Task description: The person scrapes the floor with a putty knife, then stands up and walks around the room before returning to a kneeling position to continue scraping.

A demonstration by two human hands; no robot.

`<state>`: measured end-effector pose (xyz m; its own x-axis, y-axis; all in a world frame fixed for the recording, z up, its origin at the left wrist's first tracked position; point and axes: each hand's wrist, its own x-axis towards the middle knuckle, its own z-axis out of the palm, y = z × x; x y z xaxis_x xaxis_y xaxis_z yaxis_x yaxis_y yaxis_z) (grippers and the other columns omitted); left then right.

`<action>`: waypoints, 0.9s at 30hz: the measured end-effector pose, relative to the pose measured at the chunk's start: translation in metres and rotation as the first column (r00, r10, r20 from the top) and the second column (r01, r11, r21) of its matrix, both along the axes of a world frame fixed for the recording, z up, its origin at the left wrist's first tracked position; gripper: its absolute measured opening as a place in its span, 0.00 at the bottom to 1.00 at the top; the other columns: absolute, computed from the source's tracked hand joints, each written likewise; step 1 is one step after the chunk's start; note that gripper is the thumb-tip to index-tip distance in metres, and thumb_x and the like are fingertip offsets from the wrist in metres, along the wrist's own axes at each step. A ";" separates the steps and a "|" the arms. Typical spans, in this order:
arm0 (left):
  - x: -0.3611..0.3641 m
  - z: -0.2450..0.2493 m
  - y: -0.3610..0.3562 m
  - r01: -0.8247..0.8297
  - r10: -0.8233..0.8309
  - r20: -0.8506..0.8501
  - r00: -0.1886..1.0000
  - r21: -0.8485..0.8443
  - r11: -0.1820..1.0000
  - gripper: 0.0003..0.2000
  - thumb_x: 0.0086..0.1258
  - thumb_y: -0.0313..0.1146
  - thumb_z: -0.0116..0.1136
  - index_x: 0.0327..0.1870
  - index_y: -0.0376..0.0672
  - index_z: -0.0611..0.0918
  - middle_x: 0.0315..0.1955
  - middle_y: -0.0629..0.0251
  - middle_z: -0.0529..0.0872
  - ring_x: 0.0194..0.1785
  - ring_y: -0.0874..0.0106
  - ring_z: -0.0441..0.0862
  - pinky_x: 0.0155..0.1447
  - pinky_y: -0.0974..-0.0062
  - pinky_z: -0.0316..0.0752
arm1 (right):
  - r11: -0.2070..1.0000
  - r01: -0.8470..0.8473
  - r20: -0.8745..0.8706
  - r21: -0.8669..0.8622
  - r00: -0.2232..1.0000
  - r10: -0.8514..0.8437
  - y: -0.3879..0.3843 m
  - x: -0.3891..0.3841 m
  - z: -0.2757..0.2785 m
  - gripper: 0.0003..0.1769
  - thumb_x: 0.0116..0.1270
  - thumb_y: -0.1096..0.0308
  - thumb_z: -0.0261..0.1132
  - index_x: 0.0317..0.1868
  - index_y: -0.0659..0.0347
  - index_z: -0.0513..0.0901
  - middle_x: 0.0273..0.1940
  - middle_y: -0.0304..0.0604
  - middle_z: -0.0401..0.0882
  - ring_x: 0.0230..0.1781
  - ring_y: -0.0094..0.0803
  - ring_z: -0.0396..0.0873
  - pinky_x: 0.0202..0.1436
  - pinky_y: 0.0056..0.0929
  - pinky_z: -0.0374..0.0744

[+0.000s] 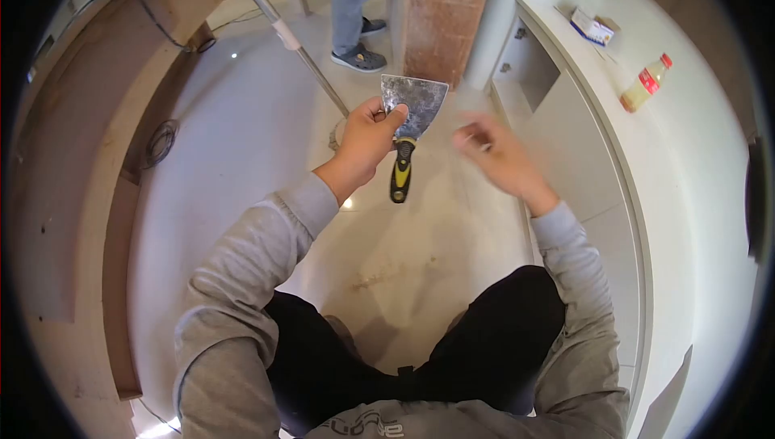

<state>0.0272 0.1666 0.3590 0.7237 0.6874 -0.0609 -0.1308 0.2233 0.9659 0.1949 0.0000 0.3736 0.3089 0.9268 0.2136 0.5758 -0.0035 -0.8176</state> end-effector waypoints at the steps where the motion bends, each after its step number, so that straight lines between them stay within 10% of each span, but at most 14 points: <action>1: 0.000 -0.001 -0.008 0.017 -0.017 -0.009 1.000 -0.011 1.000 0.08 0.75 0.32 0.57 0.48 0.39 0.78 0.37 0.66 0.87 0.41 0.75 0.84 0.44 0.73 0.82 | 0.982 -0.127 -0.115 -0.138 0.987 0.112 0.002 -0.005 -0.015 0.25 0.71 0.60 0.65 0.63 0.60 0.71 0.44 0.39 0.81 0.43 0.24 0.78 0.48 0.25 0.78; 5: 0.005 -0.014 -0.021 0.099 -0.097 0.046 0.994 -0.033 0.995 0.08 0.73 0.31 0.59 0.48 0.40 0.78 0.38 0.66 0.87 0.39 0.74 0.84 0.43 0.71 0.83 | 0.873 -0.427 -0.573 -0.237 0.787 0.229 0.010 -0.025 -0.042 0.20 0.74 0.60 0.61 0.60 0.59 0.70 0.43 0.40 0.80 0.43 0.25 0.81 0.46 0.26 0.80; 9: 0.005 -0.033 0.005 0.025 -0.027 -0.036 0.999 -0.038 0.999 0.09 0.72 0.32 0.61 0.48 0.41 0.79 0.37 0.66 0.86 0.39 0.75 0.84 0.45 0.72 0.83 | 0.893 -0.360 -0.661 -0.271 0.744 0.099 0.010 -0.004 -0.035 0.13 0.75 0.60 0.59 0.51 0.59 0.72 0.35 0.36 0.77 0.31 0.21 0.79 0.33 0.22 0.78; 13: -0.010 -0.041 0.045 -0.070 0.073 -0.085 0.994 0.030 0.997 0.09 0.74 0.36 0.60 0.47 0.41 0.80 0.37 0.65 0.87 0.36 0.76 0.83 0.44 0.75 0.83 | 0.960 0.000 -0.364 -0.280 0.925 -0.106 -0.032 0.051 -0.049 0.10 0.75 0.60 0.58 0.42 0.59 0.73 0.26 0.32 0.68 0.19 0.15 0.67 0.19 0.19 0.66; 15: -0.025 -0.057 0.067 -0.070 0.082 -0.144 0.986 0.085 0.994 0.10 0.74 0.37 0.59 0.46 0.41 0.80 0.36 0.66 0.87 0.35 0.76 0.83 0.44 0.75 0.82 | 0.917 0.212 -0.315 -0.338 0.893 -0.323 -0.067 0.077 -0.092 0.11 0.74 0.62 0.57 0.42 0.62 0.76 0.28 0.42 0.77 0.21 0.29 0.76 0.24 0.29 0.74; 17: -0.037 -0.073 0.083 -0.064 0.092 -0.202 0.975 0.145 0.987 0.10 0.74 0.38 0.59 0.45 0.41 0.81 0.35 0.66 0.87 0.34 0.77 0.83 0.43 0.76 0.82 | 0.847 0.488 0.361 -0.211 0.844 -0.396 -0.114 0.104 -0.175 0.14 0.71 0.61 0.57 0.45 0.65 0.79 0.34 0.56 0.83 0.31 0.50 0.82 0.37 0.42 0.79; 19: -0.053 -0.090 0.089 0.035 0.103 -0.435 0.894 0.297 0.954 0.11 0.74 0.40 0.59 0.40 0.41 0.82 0.30 0.68 0.86 0.32 0.78 0.82 0.40 0.77 0.80 | 0.731 0.554 0.495 -0.398 0.801 -0.337 -0.156 0.102 -0.208 0.17 0.69 0.60 0.58 0.47 0.66 0.80 0.40 0.63 0.82 0.41 0.64 0.79 0.47 0.50 0.77; 23: -0.083 -0.139 0.094 0.342 -0.041 -0.642 0.765 0.351 0.872 0.15 0.73 0.41 0.59 0.33 0.36 0.83 0.26 0.64 0.86 0.29 0.75 0.81 0.37 0.76 0.77 | 0.563 0.536 0.387 -0.629 0.844 -0.371 -0.214 0.107 -0.241 0.18 0.67 0.57 0.60 0.46 0.65 0.81 0.32 0.57 0.83 0.35 0.54 0.82 0.42 0.45 0.79; 25: -0.097 -0.146 0.083 0.705 -0.012 -0.850 0.527 0.429 0.564 0.13 0.69 0.38 0.62 0.30 0.37 0.84 0.25 0.60 0.86 0.27 0.67 0.82 0.36 0.70 0.76 | 0.491 0.360 -0.098 -0.794 0.721 -0.686 -0.238 0.105 -0.253 0.18 0.66 0.57 0.61 0.46 0.64 0.81 0.28 0.50 0.82 0.31 0.43 0.82 0.39 0.40 0.78; 27: -0.111 -0.155 0.075 0.819 -0.012 -0.901 0.433 0.387 0.424 0.11 0.68 0.36 0.63 0.30 0.38 0.84 0.25 0.58 0.86 0.29 0.66 0.83 0.36 0.68 0.77 | 0.473 0.369 -0.048 -0.800 0.747 -0.664 -0.274 0.096 -0.286 0.18 0.66 0.58 0.62 0.50 0.62 0.80 0.27 0.44 0.81 0.26 0.35 0.78 0.34 0.37 0.77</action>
